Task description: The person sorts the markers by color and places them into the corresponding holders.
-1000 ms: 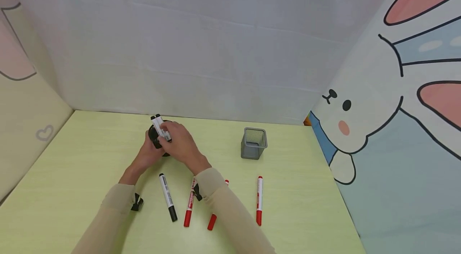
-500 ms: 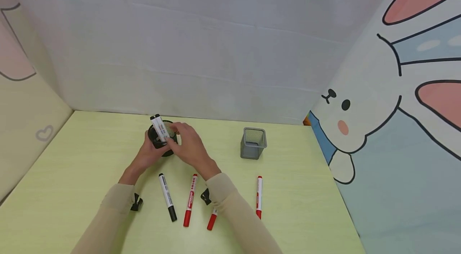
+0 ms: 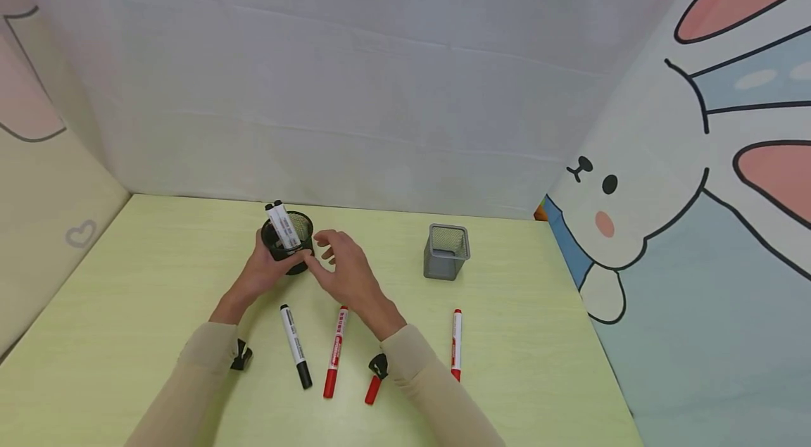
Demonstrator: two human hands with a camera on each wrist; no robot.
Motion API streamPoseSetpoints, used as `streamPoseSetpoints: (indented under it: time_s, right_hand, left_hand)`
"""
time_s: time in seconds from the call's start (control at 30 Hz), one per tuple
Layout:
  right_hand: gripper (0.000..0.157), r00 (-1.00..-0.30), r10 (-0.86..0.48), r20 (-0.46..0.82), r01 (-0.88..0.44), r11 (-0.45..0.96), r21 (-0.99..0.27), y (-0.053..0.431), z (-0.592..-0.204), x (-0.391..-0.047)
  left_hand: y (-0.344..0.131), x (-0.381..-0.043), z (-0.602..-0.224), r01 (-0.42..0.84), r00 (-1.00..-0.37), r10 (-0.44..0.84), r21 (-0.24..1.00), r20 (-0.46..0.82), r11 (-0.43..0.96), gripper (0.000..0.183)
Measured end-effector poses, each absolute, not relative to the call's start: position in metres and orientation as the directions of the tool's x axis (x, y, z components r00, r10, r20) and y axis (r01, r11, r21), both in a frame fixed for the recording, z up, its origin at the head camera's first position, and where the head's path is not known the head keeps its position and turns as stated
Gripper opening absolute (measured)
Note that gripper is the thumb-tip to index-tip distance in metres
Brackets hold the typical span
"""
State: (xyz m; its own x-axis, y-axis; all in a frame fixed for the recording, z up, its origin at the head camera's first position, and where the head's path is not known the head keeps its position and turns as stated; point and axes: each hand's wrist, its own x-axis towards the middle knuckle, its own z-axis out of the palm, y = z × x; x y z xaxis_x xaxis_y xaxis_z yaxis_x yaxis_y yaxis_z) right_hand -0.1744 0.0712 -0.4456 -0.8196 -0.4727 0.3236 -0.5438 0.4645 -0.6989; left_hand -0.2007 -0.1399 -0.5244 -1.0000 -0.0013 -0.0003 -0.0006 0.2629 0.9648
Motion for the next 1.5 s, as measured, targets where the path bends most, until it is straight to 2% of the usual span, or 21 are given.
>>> streamPoseSetpoints:
  time_s: [0.37, 0.8, 1.13, 1.5]
  right_hand:
    - [0.038, -0.871, -0.454, 0.188, -0.420, 0.489, -0.764, 0.079, -0.457, -0.150]
    - [0.036, -0.888, -0.459, 0.035, -0.309, 0.537, -0.785, 0.081, -0.470, -0.128]
    - [0.037, -0.881, -0.473, -0.021, -0.299, 0.591, -0.749, 0.072, -0.485, -0.116]
    - [0.037, -0.838, -0.544, -0.047, -0.389, 0.656, -0.647, 0.054, -0.494, -0.104]
  left_hand:
    - [-0.139, -0.202, -0.526, -0.012, -1.000, -0.011, 0.963, -0.009, 0.268, 0.097]
    - [-0.140, -0.201, -0.524, -0.026, -0.999, -0.027, 0.962, -0.020, 0.272, 0.096]
    - [-0.139, -0.201, -0.523, -0.035, -0.999, -0.030, 0.958, -0.027, 0.284, 0.095]
    - [-0.141, -0.198, -0.521, -0.051, -0.999, -0.025, 0.955, -0.046, 0.292, 0.098]
